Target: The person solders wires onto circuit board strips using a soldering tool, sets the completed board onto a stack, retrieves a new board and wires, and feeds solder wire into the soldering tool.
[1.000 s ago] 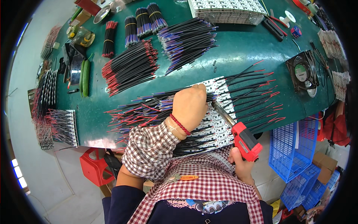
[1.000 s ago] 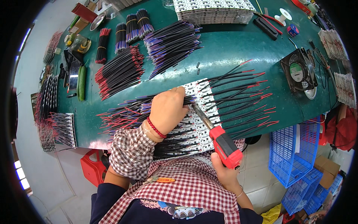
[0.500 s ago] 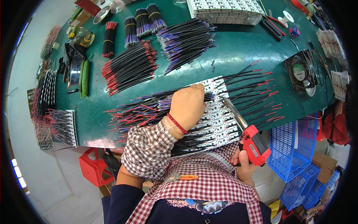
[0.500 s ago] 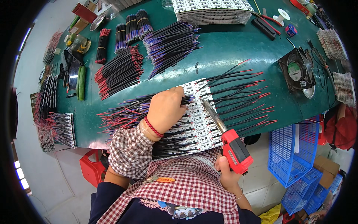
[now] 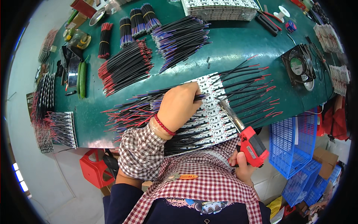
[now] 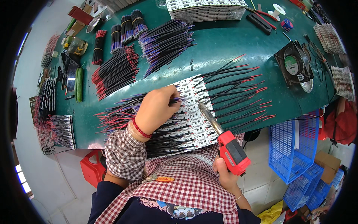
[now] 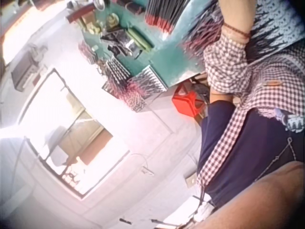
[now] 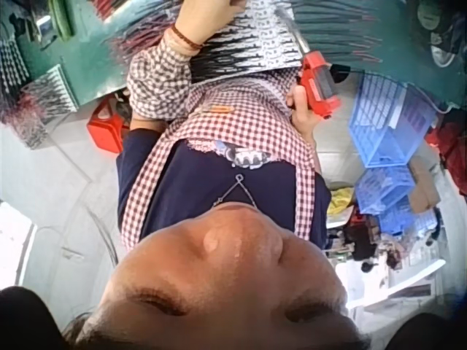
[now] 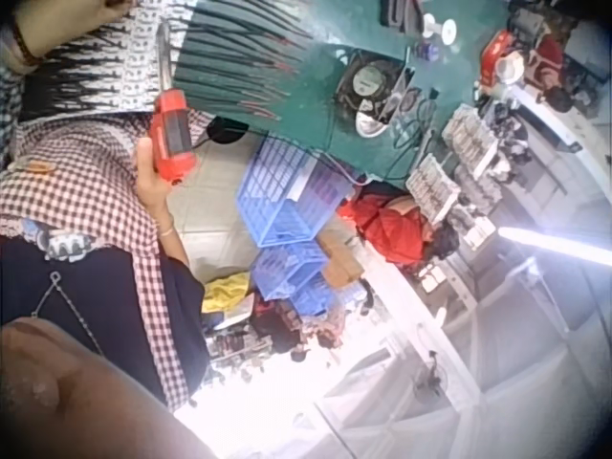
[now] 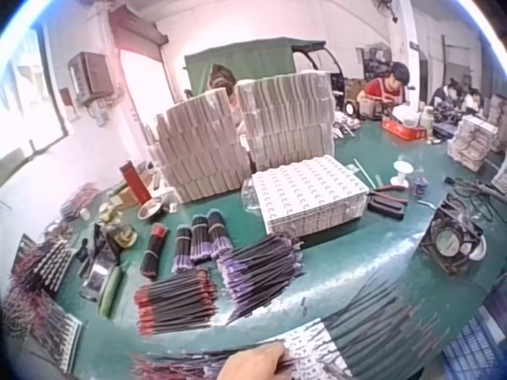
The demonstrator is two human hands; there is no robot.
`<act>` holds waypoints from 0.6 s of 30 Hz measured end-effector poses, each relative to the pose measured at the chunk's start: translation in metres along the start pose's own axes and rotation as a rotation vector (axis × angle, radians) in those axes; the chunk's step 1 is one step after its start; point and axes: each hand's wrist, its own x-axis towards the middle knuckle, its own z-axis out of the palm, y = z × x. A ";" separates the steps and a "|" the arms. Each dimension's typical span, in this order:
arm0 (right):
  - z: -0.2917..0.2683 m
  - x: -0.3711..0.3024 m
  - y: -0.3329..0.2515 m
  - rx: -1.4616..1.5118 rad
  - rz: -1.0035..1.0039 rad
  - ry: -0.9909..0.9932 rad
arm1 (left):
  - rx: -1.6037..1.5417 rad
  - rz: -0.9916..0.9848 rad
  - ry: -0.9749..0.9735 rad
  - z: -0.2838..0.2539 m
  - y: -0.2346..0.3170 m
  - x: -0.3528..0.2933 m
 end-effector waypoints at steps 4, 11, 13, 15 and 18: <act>0.003 0.000 0.002 -0.005 0.035 -0.022 | 0.164 -0.070 -0.048 0.009 -0.003 -0.003; 0.009 0.006 0.005 -0.039 0.056 -0.031 | 0.219 -0.039 -0.024 0.013 -0.003 -0.004; 0.010 0.006 0.006 -0.049 0.063 -0.022 | 0.225 -0.039 -0.027 0.013 -0.002 -0.004; 0.009 0.007 0.007 -0.082 0.049 -0.036 | 0.232 -0.032 -0.025 0.013 -0.002 -0.004; 0.008 0.007 0.011 -0.122 0.072 -0.028 | 0.232 -0.023 -0.031 0.012 -0.002 -0.004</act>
